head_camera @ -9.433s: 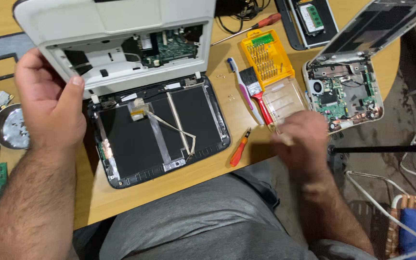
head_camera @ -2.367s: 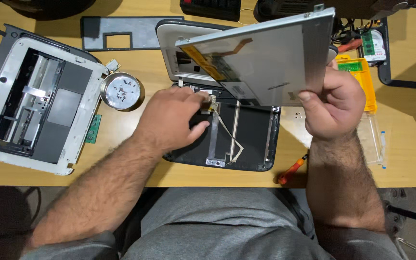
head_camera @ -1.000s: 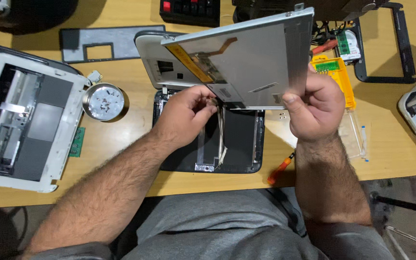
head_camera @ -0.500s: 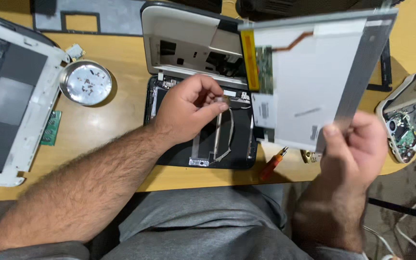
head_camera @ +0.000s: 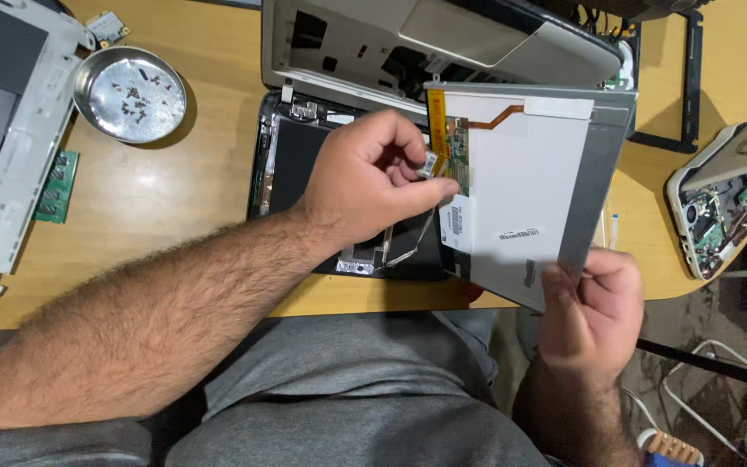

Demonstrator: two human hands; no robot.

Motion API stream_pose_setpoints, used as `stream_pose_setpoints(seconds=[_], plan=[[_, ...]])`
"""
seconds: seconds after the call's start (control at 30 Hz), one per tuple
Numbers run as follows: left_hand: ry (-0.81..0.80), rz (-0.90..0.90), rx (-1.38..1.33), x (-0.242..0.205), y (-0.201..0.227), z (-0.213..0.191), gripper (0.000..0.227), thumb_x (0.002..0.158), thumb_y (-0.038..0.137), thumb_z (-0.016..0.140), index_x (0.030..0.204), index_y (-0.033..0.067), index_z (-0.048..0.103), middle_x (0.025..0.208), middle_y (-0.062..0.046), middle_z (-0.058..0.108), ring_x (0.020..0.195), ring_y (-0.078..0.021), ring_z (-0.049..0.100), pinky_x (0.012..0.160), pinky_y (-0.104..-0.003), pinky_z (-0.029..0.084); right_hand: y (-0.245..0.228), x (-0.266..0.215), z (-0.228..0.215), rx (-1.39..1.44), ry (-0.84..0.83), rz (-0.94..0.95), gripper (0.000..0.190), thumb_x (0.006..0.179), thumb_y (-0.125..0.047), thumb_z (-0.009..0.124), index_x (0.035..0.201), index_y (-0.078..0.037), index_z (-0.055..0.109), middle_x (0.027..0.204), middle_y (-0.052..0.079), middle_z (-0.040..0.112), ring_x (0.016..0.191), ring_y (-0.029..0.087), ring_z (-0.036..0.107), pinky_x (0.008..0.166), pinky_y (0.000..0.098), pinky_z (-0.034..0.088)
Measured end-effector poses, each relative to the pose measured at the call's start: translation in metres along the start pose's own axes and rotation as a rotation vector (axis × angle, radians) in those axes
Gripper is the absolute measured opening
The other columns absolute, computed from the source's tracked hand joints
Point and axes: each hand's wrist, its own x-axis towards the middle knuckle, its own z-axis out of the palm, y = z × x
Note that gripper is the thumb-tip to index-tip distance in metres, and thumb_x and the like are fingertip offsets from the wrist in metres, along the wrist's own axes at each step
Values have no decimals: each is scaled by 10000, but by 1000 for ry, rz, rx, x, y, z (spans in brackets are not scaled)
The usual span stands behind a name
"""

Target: The person uses a screwdriver to remove screws securing the laptop screen. They lift the screen, disconnect the ribbon cable, and set the old screen aside. The person then picks up a new screen, connects the ribbon cable, places it into the bezel, and secures it with screws.

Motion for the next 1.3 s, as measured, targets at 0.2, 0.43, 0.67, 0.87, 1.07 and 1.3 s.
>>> stream_pose_setpoints(seconds=[0.2,0.43,0.67,0.87,1.07,1.3], plan=[[56,116,35,3,-6,1,162,809,56,841,820,99,685,852,2,639,644,-46,549,579,-170,512,-18,-12,8,61,79,99,214,993,-150,662,1094,-78,487,995,55,603,898,91,549,862,229,448],[-42,171,189,3,-7,-6,140,810,113,823,818,95,685,892,-10,621,657,-107,563,628,-257,495,-43,-10,5,-26,0,222,203,978,18,593,1137,-60,494,948,67,597,814,91,536,741,212,440],[-131,173,213,2,-10,-8,126,846,136,748,776,112,646,856,-1,579,718,-156,569,600,-317,466,-56,2,0,-319,-266,30,208,999,-99,587,1179,2,613,909,26,540,835,128,481,791,261,402],[-97,150,141,1,-4,-9,128,773,45,676,724,135,599,821,30,559,623,-93,502,546,-254,420,-72,9,-3,-507,-358,27,137,1036,-132,572,986,-32,651,761,-27,487,698,108,408,635,256,352],[-63,120,40,-2,0,-9,159,811,60,736,728,130,619,804,42,581,635,-72,512,591,-236,434,-72,1,6,-222,-217,134,72,1000,-36,573,973,10,623,822,-18,512,756,82,426,671,219,347],[-84,-92,21,-4,-1,-6,104,840,119,761,769,154,693,755,72,670,659,-48,569,617,-222,503,-54,-17,13,1,-99,154,130,936,-74,596,1033,12,603,877,38,600,760,120,546,695,224,450]])
